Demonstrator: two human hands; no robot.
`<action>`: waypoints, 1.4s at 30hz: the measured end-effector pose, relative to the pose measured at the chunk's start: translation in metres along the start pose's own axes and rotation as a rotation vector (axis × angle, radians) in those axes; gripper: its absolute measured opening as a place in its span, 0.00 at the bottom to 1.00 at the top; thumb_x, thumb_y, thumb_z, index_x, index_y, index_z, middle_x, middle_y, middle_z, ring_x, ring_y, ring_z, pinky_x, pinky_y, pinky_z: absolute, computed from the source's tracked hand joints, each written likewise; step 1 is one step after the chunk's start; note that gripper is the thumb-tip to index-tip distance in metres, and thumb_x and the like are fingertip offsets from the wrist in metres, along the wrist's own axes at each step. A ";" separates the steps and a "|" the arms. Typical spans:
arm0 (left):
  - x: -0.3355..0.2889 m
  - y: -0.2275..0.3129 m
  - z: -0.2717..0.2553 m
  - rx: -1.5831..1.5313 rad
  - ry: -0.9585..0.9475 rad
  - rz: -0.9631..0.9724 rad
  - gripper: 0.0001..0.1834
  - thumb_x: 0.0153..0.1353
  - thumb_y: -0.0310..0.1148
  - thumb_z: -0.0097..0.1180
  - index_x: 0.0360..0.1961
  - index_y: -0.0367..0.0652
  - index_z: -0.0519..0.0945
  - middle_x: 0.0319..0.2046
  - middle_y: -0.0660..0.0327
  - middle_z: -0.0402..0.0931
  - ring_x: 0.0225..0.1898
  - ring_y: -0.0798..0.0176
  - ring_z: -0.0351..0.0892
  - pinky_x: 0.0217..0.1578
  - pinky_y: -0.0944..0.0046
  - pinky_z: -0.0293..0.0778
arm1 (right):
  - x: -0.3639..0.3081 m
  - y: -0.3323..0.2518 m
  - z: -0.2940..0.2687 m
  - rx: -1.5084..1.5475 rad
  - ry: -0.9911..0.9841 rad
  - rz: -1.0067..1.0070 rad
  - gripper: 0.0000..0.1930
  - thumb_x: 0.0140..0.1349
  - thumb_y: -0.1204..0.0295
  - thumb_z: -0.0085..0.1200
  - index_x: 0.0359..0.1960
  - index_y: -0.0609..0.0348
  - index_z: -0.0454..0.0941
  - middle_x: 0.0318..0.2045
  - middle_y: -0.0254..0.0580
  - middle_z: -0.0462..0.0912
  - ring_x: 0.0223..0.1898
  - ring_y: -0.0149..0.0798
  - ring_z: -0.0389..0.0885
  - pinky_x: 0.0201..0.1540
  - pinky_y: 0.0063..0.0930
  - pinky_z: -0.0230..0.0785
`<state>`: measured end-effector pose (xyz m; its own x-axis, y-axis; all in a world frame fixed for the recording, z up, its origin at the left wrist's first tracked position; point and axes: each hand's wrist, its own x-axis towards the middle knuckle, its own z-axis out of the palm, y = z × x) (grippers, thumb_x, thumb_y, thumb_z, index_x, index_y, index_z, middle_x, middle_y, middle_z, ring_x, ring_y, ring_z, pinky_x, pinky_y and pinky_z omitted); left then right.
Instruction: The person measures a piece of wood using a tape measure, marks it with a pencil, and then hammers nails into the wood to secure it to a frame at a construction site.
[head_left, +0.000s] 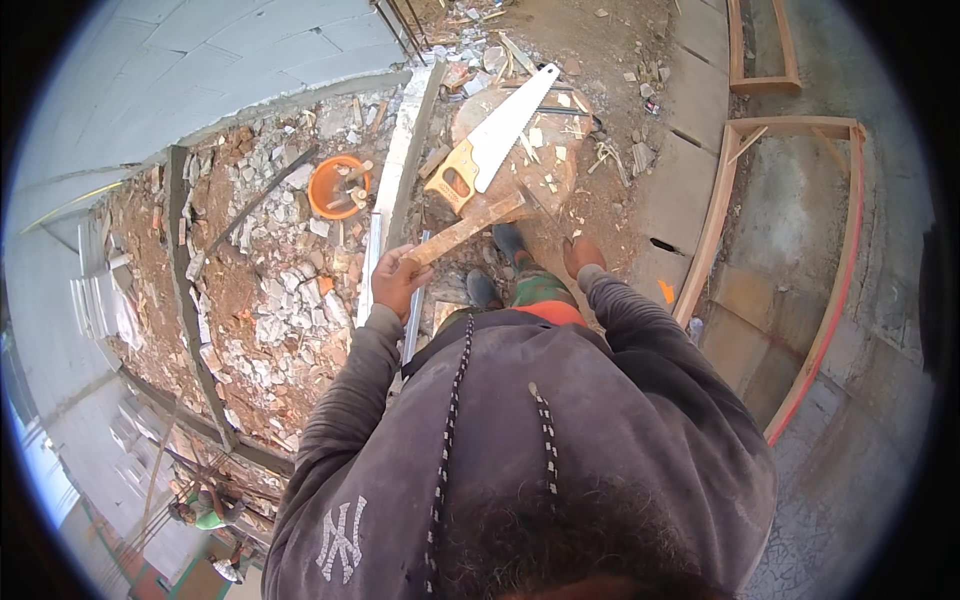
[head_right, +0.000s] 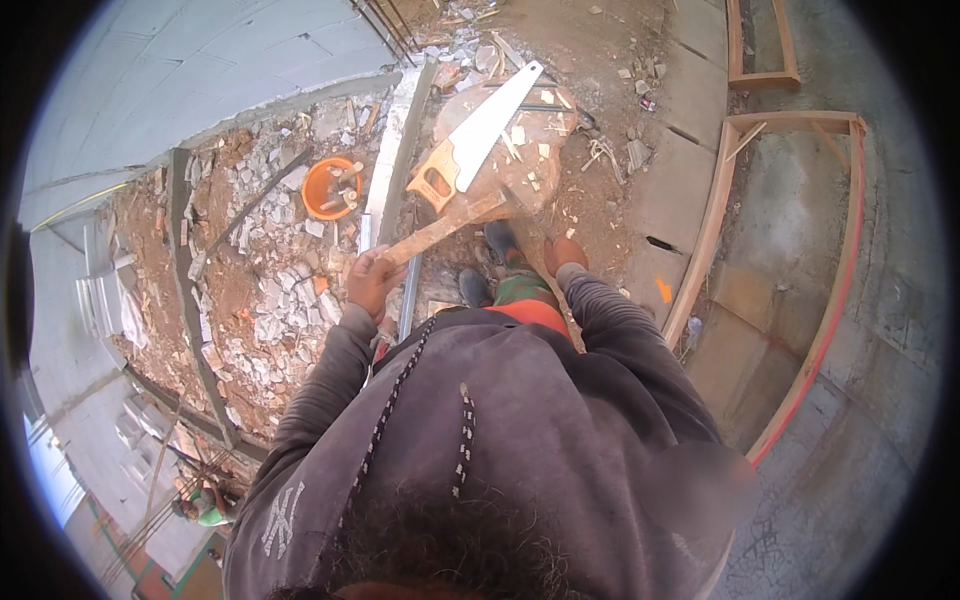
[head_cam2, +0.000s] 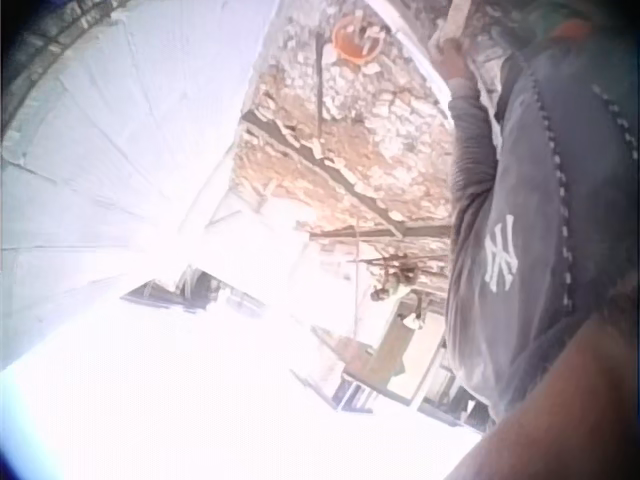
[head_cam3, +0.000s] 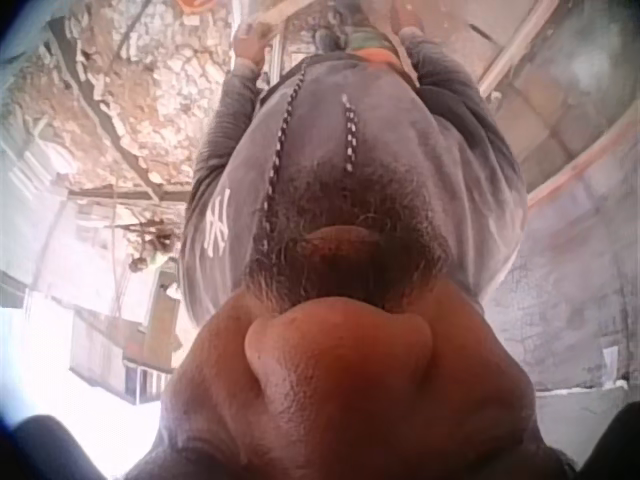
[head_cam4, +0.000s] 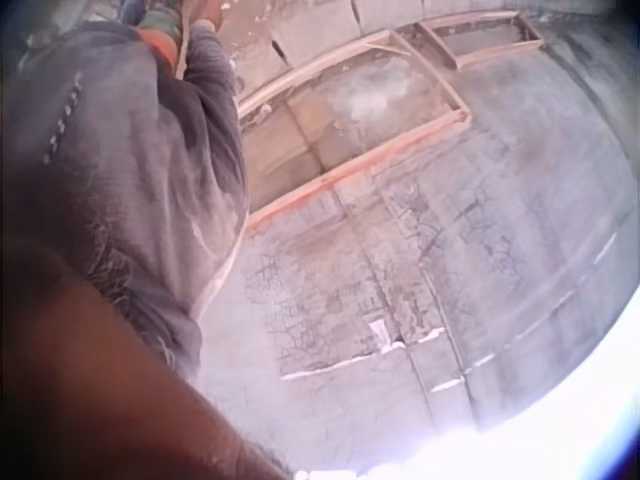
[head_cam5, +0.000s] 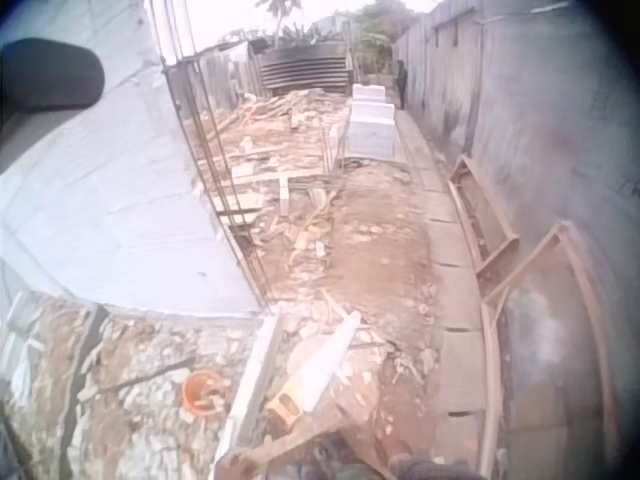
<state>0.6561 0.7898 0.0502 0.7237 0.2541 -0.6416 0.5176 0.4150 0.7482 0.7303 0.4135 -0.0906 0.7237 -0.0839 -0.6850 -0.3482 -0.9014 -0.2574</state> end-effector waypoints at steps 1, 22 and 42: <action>-0.004 0.003 -0.006 -0.033 0.025 -0.038 0.16 0.69 0.21 0.53 0.57 0.32 0.73 0.50 0.48 0.80 0.44 0.56 0.85 0.48 0.58 0.87 | 0.000 -0.004 0.001 -0.006 -0.006 -0.016 0.26 0.73 0.53 0.47 0.49 0.67 0.83 0.45 0.70 0.84 0.50 0.68 0.83 0.54 0.58 0.74; -0.092 -0.031 -0.039 -0.338 0.274 0.085 0.21 0.79 0.36 0.48 0.66 0.34 0.71 0.58 0.50 0.77 0.55 0.53 0.82 0.59 0.54 0.81 | 0.059 -0.144 -0.033 0.302 -0.083 -0.348 0.21 0.63 0.66 0.59 0.54 0.64 0.79 0.44 0.56 0.87 0.50 0.55 0.86 0.54 0.44 0.75; 0.016 0.010 -0.046 -0.743 0.138 0.167 0.31 0.76 0.56 0.47 0.60 0.35 0.73 0.54 0.50 0.78 0.59 0.48 0.77 0.65 0.40 0.70 | -0.040 -0.199 -0.137 -0.032 -0.746 -0.779 0.29 0.70 0.44 0.57 0.35 0.65 0.81 0.25 0.43 0.78 0.28 0.36 0.73 0.35 0.35 0.68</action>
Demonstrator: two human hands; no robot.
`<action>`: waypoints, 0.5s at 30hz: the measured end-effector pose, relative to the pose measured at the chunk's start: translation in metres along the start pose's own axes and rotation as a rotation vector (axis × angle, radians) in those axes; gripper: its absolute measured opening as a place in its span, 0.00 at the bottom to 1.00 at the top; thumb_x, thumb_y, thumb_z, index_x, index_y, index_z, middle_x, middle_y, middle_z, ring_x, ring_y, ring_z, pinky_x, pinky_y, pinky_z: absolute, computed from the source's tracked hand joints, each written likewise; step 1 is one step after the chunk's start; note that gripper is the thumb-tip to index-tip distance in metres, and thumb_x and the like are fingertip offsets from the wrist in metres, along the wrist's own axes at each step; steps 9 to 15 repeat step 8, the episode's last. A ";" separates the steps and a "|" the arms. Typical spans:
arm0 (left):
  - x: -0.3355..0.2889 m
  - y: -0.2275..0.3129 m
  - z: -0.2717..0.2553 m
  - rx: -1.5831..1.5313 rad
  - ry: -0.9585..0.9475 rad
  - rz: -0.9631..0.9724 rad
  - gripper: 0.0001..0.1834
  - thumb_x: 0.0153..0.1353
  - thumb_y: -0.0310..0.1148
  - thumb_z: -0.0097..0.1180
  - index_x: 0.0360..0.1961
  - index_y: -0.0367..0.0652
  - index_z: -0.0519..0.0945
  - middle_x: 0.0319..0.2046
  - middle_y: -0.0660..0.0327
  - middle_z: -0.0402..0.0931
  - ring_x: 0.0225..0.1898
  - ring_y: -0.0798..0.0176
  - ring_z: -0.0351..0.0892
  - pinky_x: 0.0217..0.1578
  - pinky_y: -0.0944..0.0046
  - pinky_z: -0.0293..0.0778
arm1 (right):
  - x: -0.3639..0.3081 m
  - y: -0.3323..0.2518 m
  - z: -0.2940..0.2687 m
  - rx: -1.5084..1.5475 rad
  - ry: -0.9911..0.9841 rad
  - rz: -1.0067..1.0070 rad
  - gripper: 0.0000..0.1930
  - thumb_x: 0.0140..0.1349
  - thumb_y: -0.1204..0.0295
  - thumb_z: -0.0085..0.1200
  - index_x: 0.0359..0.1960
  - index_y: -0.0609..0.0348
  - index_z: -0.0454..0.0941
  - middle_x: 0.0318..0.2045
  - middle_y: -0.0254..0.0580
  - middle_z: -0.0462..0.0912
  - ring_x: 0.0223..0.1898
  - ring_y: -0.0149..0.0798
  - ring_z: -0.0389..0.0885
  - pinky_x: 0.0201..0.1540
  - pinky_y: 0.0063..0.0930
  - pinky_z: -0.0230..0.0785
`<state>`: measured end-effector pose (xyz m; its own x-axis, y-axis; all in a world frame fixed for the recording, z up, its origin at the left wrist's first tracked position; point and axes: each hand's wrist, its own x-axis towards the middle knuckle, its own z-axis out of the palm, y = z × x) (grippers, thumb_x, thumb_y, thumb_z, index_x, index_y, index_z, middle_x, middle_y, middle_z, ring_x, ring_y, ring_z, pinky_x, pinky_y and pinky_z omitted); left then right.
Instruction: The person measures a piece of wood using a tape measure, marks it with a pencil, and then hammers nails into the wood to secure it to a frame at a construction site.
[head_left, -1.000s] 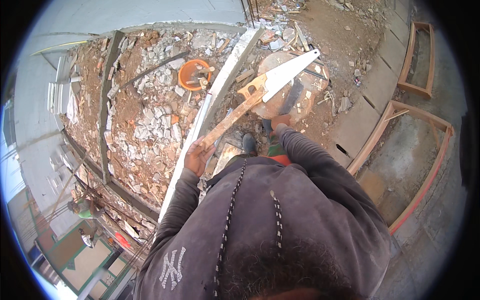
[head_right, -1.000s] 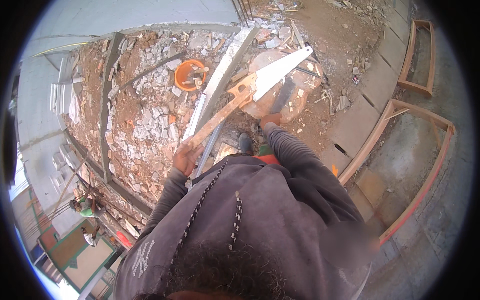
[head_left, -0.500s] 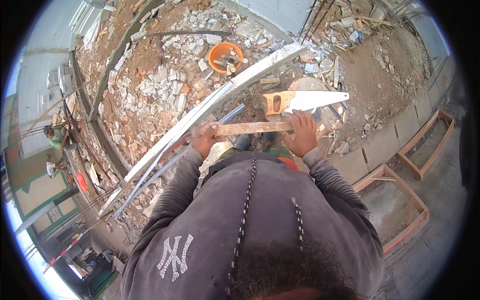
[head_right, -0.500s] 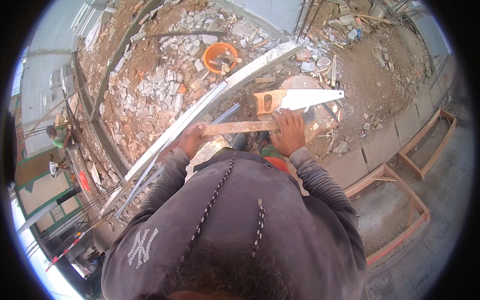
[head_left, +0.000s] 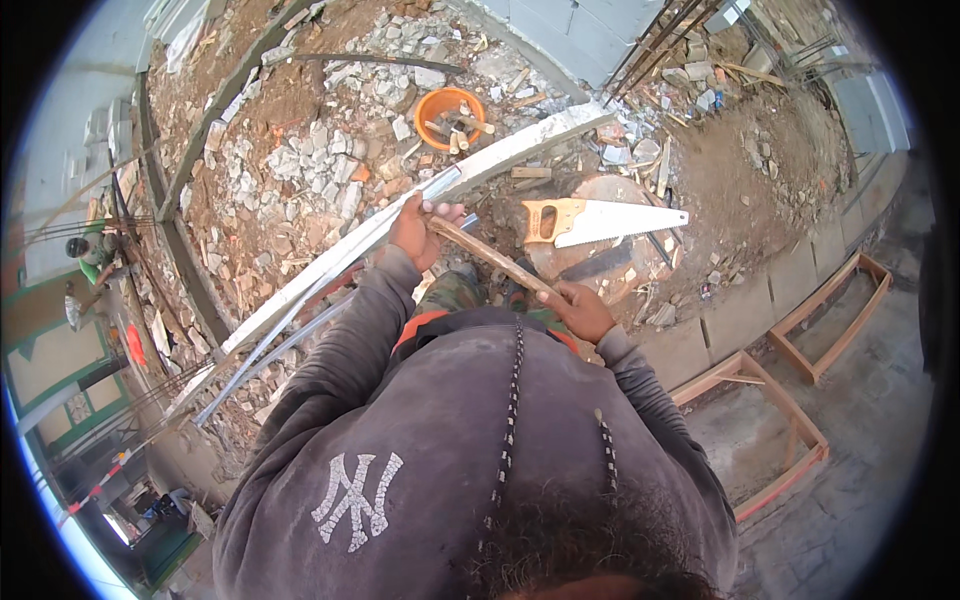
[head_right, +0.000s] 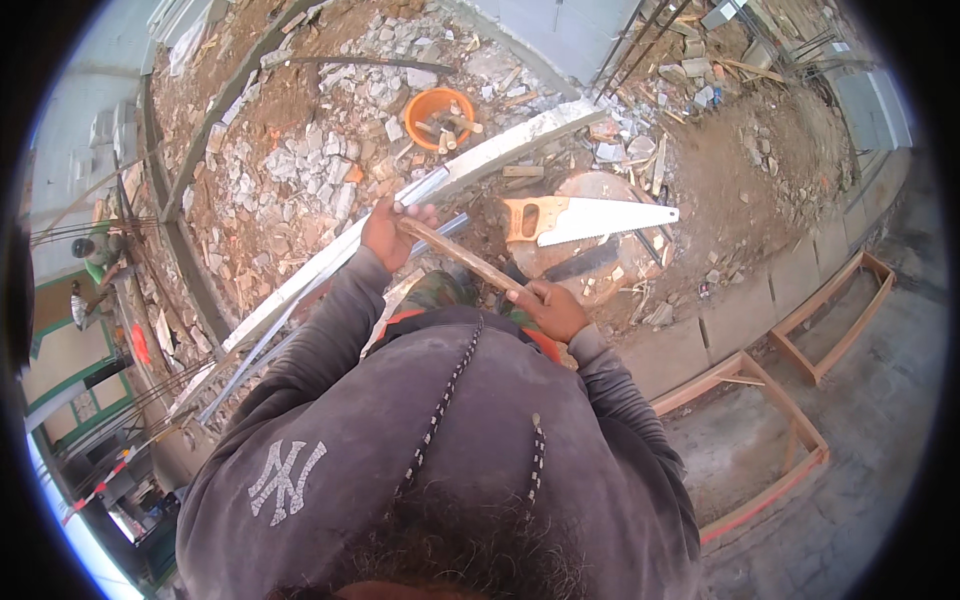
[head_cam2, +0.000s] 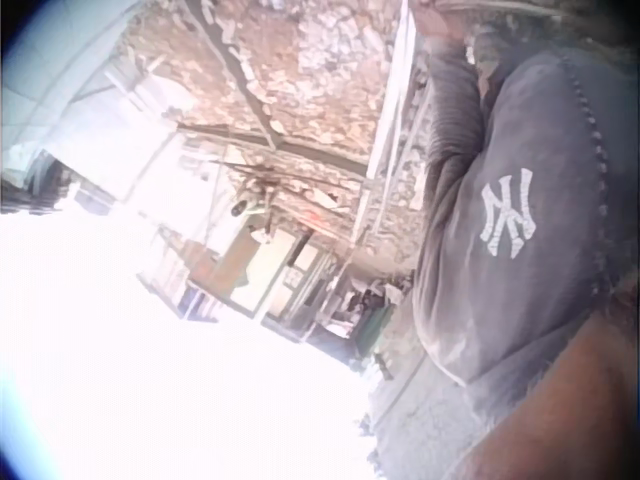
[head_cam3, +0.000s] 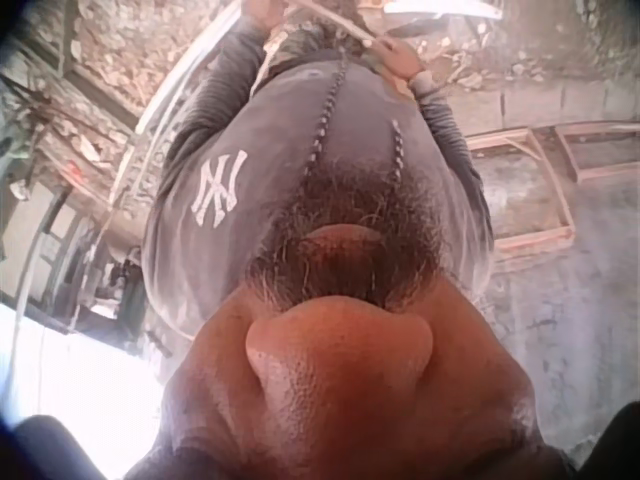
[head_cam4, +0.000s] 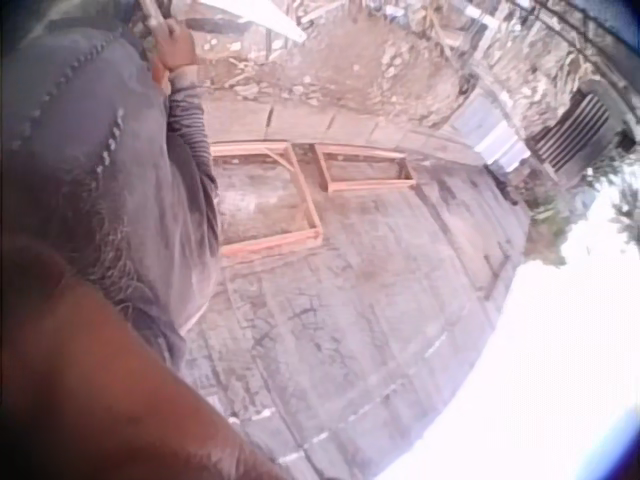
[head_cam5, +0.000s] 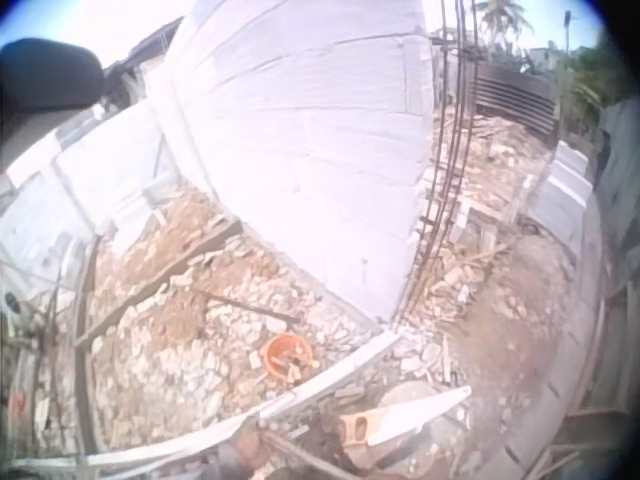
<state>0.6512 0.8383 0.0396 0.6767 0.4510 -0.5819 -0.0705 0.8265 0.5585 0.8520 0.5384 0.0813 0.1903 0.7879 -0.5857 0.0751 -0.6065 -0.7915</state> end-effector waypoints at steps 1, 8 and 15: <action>0.002 0.006 0.003 0.030 0.157 0.016 0.36 0.75 0.59 0.47 0.65 0.35 0.68 0.59 0.48 0.75 0.62 0.47 0.75 0.66 0.39 0.68 | 0.007 -0.005 0.009 -0.008 -0.002 0.002 0.29 0.70 0.44 0.57 0.35 0.65 0.81 0.25 0.43 0.78 0.28 0.36 0.73 0.35 0.35 0.68; 0.001 0.000 -0.009 -0.025 0.070 -0.116 0.63 0.62 0.74 0.53 0.79 0.36 0.44 0.78 0.43 0.49 0.74 0.44 0.61 0.73 0.34 0.51 | 0.074 -0.064 0.069 -0.262 0.095 -0.049 0.29 0.68 0.40 0.55 0.41 0.59 0.82 0.33 0.56 0.85 0.37 0.59 0.85 0.40 0.50 0.73; 0.001 0.000 -0.009 -0.025 0.070 -0.116 0.63 0.62 0.74 0.53 0.79 0.36 0.44 0.78 0.43 0.49 0.74 0.44 0.61 0.73 0.34 0.51 | 0.074 -0.064 0.069 -0.262 0.095 -0.049 0.29 0.68 0.40 0.55 0.41 0.59 0.82 0.33 0.56 0.85 0.37 0.59 0.85 0.40 0.50 0.73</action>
